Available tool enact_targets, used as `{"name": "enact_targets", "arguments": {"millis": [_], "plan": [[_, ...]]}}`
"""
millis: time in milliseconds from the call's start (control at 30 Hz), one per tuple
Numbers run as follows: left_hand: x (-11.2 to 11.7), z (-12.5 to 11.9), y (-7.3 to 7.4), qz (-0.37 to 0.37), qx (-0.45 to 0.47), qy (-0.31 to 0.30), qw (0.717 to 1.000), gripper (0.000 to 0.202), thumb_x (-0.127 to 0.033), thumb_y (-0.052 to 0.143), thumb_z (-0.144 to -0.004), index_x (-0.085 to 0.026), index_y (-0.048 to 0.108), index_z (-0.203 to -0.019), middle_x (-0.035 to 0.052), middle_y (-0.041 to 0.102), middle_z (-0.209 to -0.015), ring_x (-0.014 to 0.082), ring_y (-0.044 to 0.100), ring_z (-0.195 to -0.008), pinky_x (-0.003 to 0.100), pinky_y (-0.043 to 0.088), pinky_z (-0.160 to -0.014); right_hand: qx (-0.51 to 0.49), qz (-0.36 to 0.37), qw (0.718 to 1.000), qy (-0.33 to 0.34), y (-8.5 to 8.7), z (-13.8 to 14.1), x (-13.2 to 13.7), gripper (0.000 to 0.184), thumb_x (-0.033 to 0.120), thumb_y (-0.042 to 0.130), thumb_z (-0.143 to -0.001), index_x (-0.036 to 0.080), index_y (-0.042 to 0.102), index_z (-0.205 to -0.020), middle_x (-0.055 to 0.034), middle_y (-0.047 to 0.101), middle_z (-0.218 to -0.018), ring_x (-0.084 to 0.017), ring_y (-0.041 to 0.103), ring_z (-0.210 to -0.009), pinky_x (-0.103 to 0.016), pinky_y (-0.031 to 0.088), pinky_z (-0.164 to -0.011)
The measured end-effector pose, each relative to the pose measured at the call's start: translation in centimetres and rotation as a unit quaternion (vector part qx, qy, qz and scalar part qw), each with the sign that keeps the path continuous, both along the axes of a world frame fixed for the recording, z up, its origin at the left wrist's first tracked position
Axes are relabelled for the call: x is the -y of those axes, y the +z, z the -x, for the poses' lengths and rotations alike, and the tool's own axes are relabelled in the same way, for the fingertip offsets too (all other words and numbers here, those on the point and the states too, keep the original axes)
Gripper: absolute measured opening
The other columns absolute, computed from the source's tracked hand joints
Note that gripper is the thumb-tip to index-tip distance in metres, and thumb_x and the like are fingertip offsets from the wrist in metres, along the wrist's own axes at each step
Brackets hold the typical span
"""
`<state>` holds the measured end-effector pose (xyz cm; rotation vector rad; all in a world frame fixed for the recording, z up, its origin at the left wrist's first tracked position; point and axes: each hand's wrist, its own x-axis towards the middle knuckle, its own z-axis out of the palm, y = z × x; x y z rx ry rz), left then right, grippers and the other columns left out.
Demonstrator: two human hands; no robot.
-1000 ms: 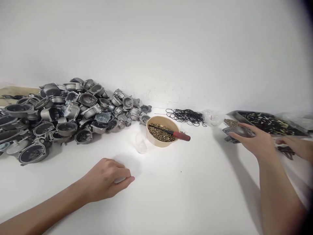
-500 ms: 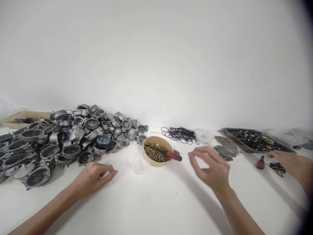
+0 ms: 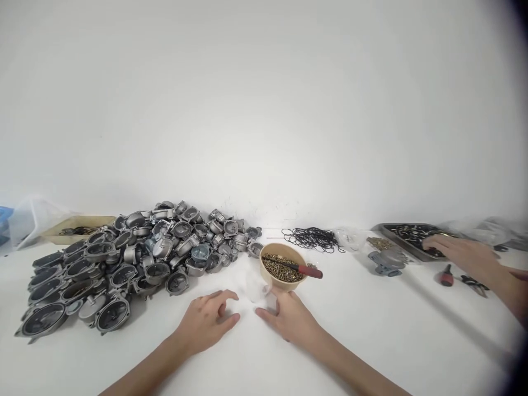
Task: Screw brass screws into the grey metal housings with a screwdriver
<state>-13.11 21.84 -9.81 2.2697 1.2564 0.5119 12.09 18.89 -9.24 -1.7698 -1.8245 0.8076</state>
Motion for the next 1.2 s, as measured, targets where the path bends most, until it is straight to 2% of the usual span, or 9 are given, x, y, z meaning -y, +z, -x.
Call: {"name": "enact_targets", "arguments": {"millis": [167, 367, 500, 600, 700, 867, 967, 1100, 1200], "plan": [[-0.7, -2.0, 0.0, 0.045, 0.056, 0.014, 0.997, 0.062, -0.052, 0.063, -0.09, -0.034, 0.044, -0.146, 0.0018, 0.062, -0.119, 0.017, 0.06, -0.081, 0.039, 0.047, -0.09, -0.029, 0.027, 0.999, 0.027, 0.3, -0.5, 0.3, 0.06, 0.053, 0.06, -0.089, 0.021, 0.051, -0.139, 0.0061, 0.054, -0.063, -0.016, 0.053, -0.044, -0.028, 0.042, -0.047], [-2.7, -6.1, -1.2, 0.088, 0.163, -0.065, 0.981, 0.035, -0.041, 0.063, -0.092, -0.023, 0.061, -0.123, -0.0034, 0.061, -0.085, 0.0117, 0.056, -0.067, 0.023, 0.046, -0.064, -0.02, -0.087, 0.992, 0.087, -0.5, -1.2, 0.0, 0.045, 0.045, 0.06, -0.09, 0.023, 0.052, -0.129, 0.0064, 0.055, -0.064, -0.015, 0.054, -0.059, -0.026, 0.038, -0.057], [-2.3, -6.9, -1.4, 0.088, 0.19, -0.123, 0.97, 0.043, -0.038, 0.074, -0.085, -0.022, 0.063, -0.123, -0.0027, 0.063, -0.087, 0.011, 0.058, -0.07, 0.019, 0.044, -0.059, 0.016, -0.134, 0.989, 0.066, -0.1, -2.5, 1.3, 0.036, 0.045, 0.066, -0.086, 0.026, 0.059, -0.115, 0.0031, 0.062, -0.075, -0.016, 0.056, -0.063, -0.028, 0.042, -0.06], [-3.1, -6.5, 0.8, 0.075, 0.172, -0.169, 0.968, 0.055, -0.042, 0.086, -0.073, -0.023, 0.069, -0.122, 0.0009, 0.071, -0.096, 0.0147, 0.064, -0.08, 0.02, 0.047, -0.062, -0.04, -0.2, 0.977, 0.062, 1.7, -3.8, 2.0, 0.031, 0.044, 0.07, -0.084, 0.025, 0.062, -0.108, -0.0035, 0.066, -0.098, -0.018, 0.064, -0.077, -0.029, 0.05, -0.062], [-6.1, -7.1, 4.6, 0.019, 0.146, -0.155, 0.977, 0.032, -0.038, 0.066, -0.093, -0.02, 0.073, -0.119, 0.006, 0.075, -0.1, 0.0179, 0.066, -0.088, 0.025, 0.05, -0.069, -0.141, -0.27, 0.951, 0.051, 3.8, -5.6, 1.3, 0.036, 0.04, 0.074, -0.082, 0.024, 0.06, -0.112, -0.0074, 0.068, -0.11, -0.021, 0.069, -0.087, -0.03, 0.057, -0.065], [-10.8, -12.9, 8.1, -0.098, 0.064, -0.112, 0.987, 0.025, -0.038, 0.065, -0.092, -0.021, 0.08, -0.103, 0.0078, 0.076, -0.104, 0.0225, 0.066, -0.096, 0.033, 0.049, -0.086, -0.178, -0.351, 0.917, -0.068, 5.7, -10.4, -1.1, 0.042, 0.047, 0.076, -0.082, 0.023, 0.064, -0.114, -0.0054, 0.069, -0.094, -0.021, 0.068, -0.083, -0.032, 0.058, -0.068], [-10.6, -17.8, 7.4, -0.137, 0.011, -0.152, 0.979, 0.021, -0.043, 0.071, -0.087, -0.029, 0.081, -0.099, 0.003, 0.076, -0.102, 0.0217, 0.067, -0.095, 0.03, 0.049, -0.082, -0.129, -0.383, 0.908, -0.114, 5.8, -12.8, -2.2, 0.044, 0.051, 0.075, -0.082, 0.021, 0.069, -0.114, -0.0024, 0.062, -0.083, -0.016, 0.058, -0.073, -0.028, 0.052, -0.061], [-8.7, -21.9, 6.1, -0.188, -0.053, -0.193, 0.962, 0.044, -0.061, 0.08, -0.074, -0.025, 0.079, -0.1, 0.0068, 0.073, -0.095, 0.0289, 0.068, -0.097, 0.034, 0.05, -0.078, -0.121, -0.39, 0.901, -0.144, 5.2, -14.2, -3.0, 0.046, 0.057, 0.072, -0.082, 0.019, 0.072, -0.108, 0.0001, 0.054, -0.074, -0.014, 0.051, -0.065, -0.026, 0.048, -0.057], [-7.6, -22.9, 5.8, -0.219, -0.082, -0.209, 0.949, 0.029, -0.047, 0.079, -0.079, -0.024, 0.077, -0.096, 0.0067, 0.072, -0.095, 0.0278, 0.07, -0.089, 0.033, 0.048, -0.071, -0.14, -0.373, 0.905, -0.152, 4.7, -14.4, -3.3, 0.046, 0.06, 0.069, -0.084, 0.018, 0.071, -0.104, 0.0014, 0.053, -0.067, -0.012, 0.049, -0.057, -0.025, 0.044, -0.05]]}}
